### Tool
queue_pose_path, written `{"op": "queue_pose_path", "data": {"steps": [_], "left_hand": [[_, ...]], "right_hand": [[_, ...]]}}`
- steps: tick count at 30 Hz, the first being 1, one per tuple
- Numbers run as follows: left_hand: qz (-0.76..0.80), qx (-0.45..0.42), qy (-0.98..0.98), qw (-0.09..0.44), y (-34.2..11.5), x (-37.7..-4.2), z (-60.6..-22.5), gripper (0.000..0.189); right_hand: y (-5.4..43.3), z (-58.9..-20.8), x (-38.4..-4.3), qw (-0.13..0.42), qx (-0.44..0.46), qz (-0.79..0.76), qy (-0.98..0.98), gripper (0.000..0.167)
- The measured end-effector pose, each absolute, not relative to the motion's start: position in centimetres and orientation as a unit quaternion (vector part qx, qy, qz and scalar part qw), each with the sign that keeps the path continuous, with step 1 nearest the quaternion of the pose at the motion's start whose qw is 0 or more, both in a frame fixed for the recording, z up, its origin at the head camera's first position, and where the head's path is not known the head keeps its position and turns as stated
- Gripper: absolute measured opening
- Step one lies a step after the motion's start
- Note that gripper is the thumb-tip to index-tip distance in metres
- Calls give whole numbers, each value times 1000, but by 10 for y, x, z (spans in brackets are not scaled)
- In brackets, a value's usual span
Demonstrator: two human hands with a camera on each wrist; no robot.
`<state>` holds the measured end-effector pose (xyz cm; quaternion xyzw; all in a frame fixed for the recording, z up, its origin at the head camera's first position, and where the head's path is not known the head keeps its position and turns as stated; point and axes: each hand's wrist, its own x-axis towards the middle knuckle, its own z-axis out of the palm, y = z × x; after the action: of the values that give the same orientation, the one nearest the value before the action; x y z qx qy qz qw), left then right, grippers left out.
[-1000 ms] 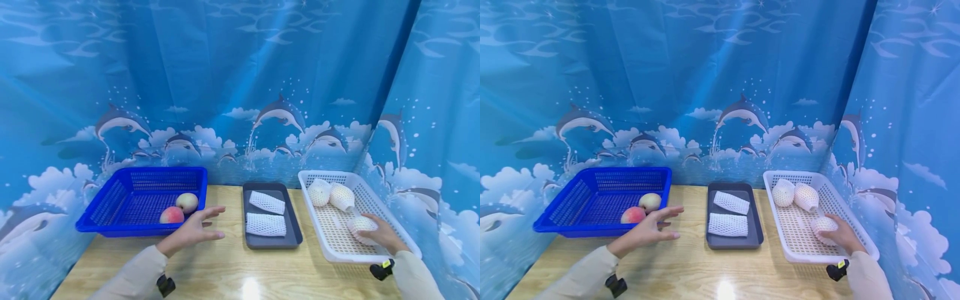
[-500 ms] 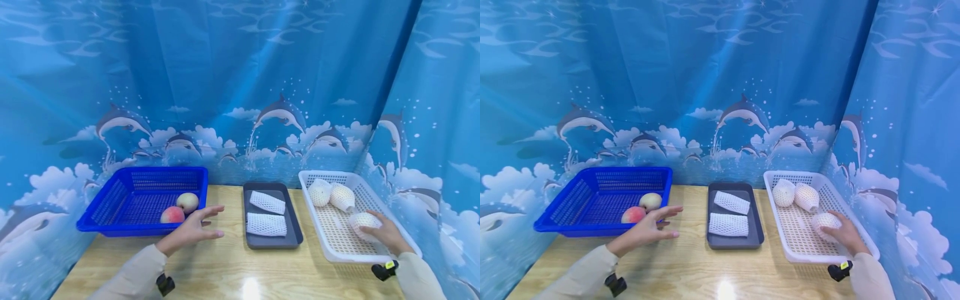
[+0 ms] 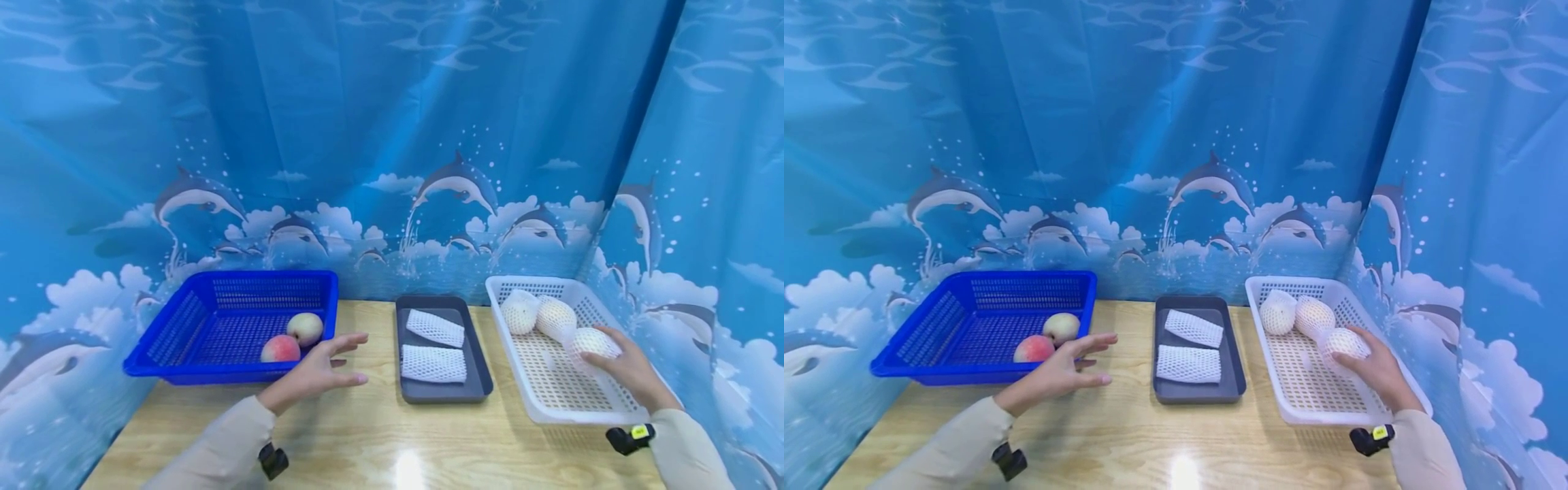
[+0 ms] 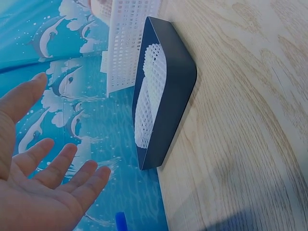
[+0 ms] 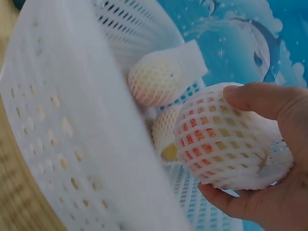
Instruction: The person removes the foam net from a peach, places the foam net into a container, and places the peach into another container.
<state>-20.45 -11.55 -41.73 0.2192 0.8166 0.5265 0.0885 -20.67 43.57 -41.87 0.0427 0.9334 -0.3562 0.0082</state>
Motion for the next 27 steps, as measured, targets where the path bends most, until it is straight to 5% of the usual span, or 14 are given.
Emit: {"op": "queue_pose_path", "data": {"steps": [27], "left_hand": [[534,221,811,94,-110,-205,-422,72]], "right_hand": [[326,-374,-200,-45,-67,-419,904,80]]}}
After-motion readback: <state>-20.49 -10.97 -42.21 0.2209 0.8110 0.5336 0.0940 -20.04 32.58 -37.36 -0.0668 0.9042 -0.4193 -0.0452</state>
